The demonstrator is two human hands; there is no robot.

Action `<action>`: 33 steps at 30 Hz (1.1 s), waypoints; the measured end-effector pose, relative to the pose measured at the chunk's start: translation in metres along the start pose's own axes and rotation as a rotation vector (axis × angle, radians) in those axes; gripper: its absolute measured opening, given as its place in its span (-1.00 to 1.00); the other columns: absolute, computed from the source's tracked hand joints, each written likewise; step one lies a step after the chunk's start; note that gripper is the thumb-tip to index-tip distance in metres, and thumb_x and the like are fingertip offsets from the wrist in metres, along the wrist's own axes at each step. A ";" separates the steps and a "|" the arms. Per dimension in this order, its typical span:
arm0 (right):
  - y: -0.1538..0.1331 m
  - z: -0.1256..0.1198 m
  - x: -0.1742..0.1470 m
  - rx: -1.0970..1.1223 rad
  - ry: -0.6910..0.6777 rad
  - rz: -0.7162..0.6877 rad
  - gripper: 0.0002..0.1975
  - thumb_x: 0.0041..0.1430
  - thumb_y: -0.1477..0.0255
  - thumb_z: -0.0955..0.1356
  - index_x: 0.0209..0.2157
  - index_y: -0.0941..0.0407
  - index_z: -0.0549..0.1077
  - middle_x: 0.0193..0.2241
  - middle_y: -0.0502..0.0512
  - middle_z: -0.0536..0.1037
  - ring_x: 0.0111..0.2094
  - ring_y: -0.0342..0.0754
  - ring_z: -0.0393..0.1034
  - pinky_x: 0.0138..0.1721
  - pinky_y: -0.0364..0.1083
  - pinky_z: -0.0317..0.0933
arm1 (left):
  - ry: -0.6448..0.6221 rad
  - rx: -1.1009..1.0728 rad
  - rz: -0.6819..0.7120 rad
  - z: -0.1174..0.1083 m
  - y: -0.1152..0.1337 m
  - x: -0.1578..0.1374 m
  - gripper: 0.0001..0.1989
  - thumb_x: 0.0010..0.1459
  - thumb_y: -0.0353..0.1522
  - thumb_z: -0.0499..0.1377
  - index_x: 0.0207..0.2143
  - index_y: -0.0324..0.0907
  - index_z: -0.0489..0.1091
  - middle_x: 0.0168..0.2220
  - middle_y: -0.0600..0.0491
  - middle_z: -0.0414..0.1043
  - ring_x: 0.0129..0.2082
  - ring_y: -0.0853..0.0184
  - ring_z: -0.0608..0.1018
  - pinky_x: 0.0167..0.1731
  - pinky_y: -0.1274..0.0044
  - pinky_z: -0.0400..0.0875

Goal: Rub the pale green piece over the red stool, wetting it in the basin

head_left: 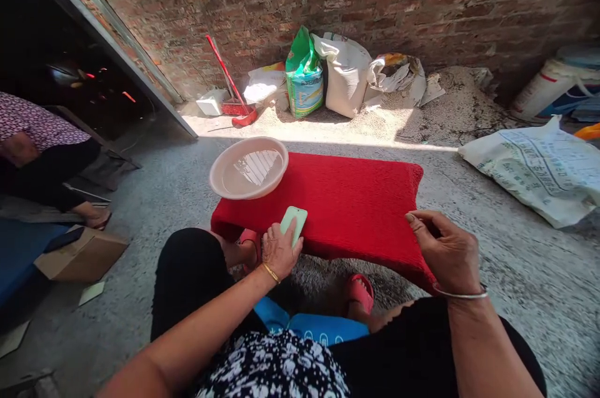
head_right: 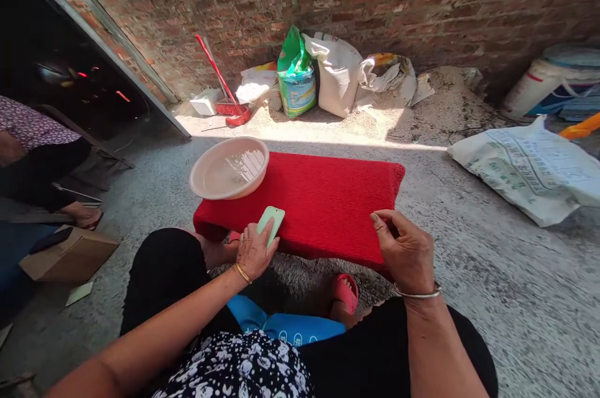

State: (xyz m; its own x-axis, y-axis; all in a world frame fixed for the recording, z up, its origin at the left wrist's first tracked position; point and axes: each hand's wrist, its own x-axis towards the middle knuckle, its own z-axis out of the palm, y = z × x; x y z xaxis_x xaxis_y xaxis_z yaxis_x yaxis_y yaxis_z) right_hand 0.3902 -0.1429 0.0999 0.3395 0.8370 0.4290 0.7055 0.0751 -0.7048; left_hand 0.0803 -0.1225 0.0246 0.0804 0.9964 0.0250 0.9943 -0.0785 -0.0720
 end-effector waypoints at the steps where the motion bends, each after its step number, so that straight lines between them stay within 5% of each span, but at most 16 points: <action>1: 0.001 0.000 0.000 0.000 0.003 0.009 -0.69 0.12 0.17 0.32 -0.36 0.12 0.54 -0.60 -0.02 0.49 -0.61 -0.17 0.28 -0.52 -0.18 0.14 | 0.006 -0.033 0.081 0.001 0.021 -0.003 -0.43 0.20 -0.11 -0.03 0.26 0.06 0.05 -0.09 -0.10 0.21 -0.11 0.12 0.30 -0.13 0.33 0.20; 8: 0.007 -0.004 0.003 -0.037 0.001 0.085 -0.63 0.10 0.09 0.32 -0.35 0.12 0.54 -0.56 0.03 0.52 -0.58 -0.14 0.33 -0.50 -0.15 0.16 | -0.011 -0.267 0.606 -0.003 0.174 -0.031 -0.33 0.11 -0.04 0.02 0.25 0.02 0.02 -0.02 -0.15 0.21 -0.12 0.10 0.30 -0.16 0.29 0.19; 12: 0.009 -0.004 0.002 -0.038 -0.020 0.074 -0.63 0.09 0.08 0.31 -0.35 0.09 0.53 -0.54 0.06 0.53 -0.56 -0.10 0.37 -0.49 -0.13 0.19 | -0.007 -0.359 0.820 -0.024 0.208 -0.038 -0.45 0.13 -0.04 -0.02 0.15 0.02 0.19 -0.15 -0.14 0.27 -0.21 0.16 0.31 -0.24 0.35 0.19; 15: 0.006 -0.007 -0.002 -0.072 -0.038 0.094 -0.62 0.09 0.05 0.30 -0.34 0.06 0.53 -0.52 0.07 0.55 -0.55 -0.08 0.38 -0.51 -0.13 0.18 | 0.044 -0.382 0.740 -0.033 0.173 -0.032 -0.43 0.14 -0.01 -0.03 0.18 0.07 0.13 -0.15 -0.12 0.26 -0.21 0.16 0.31 -0.27 0.36 0.18; 22: 0.004 -0.011 -0.008 -0.137 -0.070 0.114 -0.54 0.09 0.00 0.27 -0.30 0.08 0.55 -0.48 0.07 0.56 -0.49 -0.03 0.42 -0.49 -0.12 0.18 | 0.066 -0.037 0.212 -0.024 -0.033 0.000 -0.50 0.23 -0.17 -0.04 0.22 0.04 0.12 -0.11 -0.08 0.21 -0.14 0.15 0.30 -0.15 0.32 0.20; 25: 0.008 -0.004 -0.007 -0.123 -0.108 0.097 -0.59 0.09 0.03 0.28 -0.31 0.05 0.54 -0.45 0.05 0.58 -0.46 -0.04 0.44 -0.47 -0.13 0.19 | 0.020 0.107 0.009 -0.021 -0.090 0.014 -0.49 0.21 -0.16 -0.01 0.22 0.02 0.15 -0.15 -0.11 0.21 -0.15 0.12 0.31 -0.17 0.33 0.21; 29: 0.008 0.007 -0.005 -0.098 -0.189 0.026 -0.66 0.11 0.09 0.29 -0.31 0.03 0.53 -0.37 0.03 0.60 -0.41 -0.06 0.48 -0.42 -0.14 0.22 | -0.019 0.136 -0.174 -0.014 -0.094 0.021 -0.46 0.21 -0.13 -0.02 0.23 -0.01 0.12 -0.18 -0.11 0.22 -0.18 0.13 0.33 -0.20 0.36 0.22; 33: 0.007 0.014 -0.002 -0.147 -0.246 -0.012 -0.68 0.11 0.11 0.27 -0.33 0.02 0.53 -0.41 0.01 0.60 -0.45 -0.07 0.48 -0.46 -0.15 0.21 | -0.022 0.049 0.039 -0.012 -0.057 0.018 -0.47 0.21 -0.12 -0.02 0.23 0.08 0.10 -0.14 -0.08 0.22 -0.16 0.16 0.32 -0.17 0.36 0.21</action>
State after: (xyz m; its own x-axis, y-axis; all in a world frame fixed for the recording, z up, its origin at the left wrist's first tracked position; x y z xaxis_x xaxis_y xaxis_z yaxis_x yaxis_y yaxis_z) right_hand 0.3852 -0.1364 0.0862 0.1824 0.9443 0.2741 0.7969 0.0213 -0.6037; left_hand 0.0257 -0.1005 0.0416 0.1171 0.9931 -0.0003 0.9857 -0.1163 -0.1216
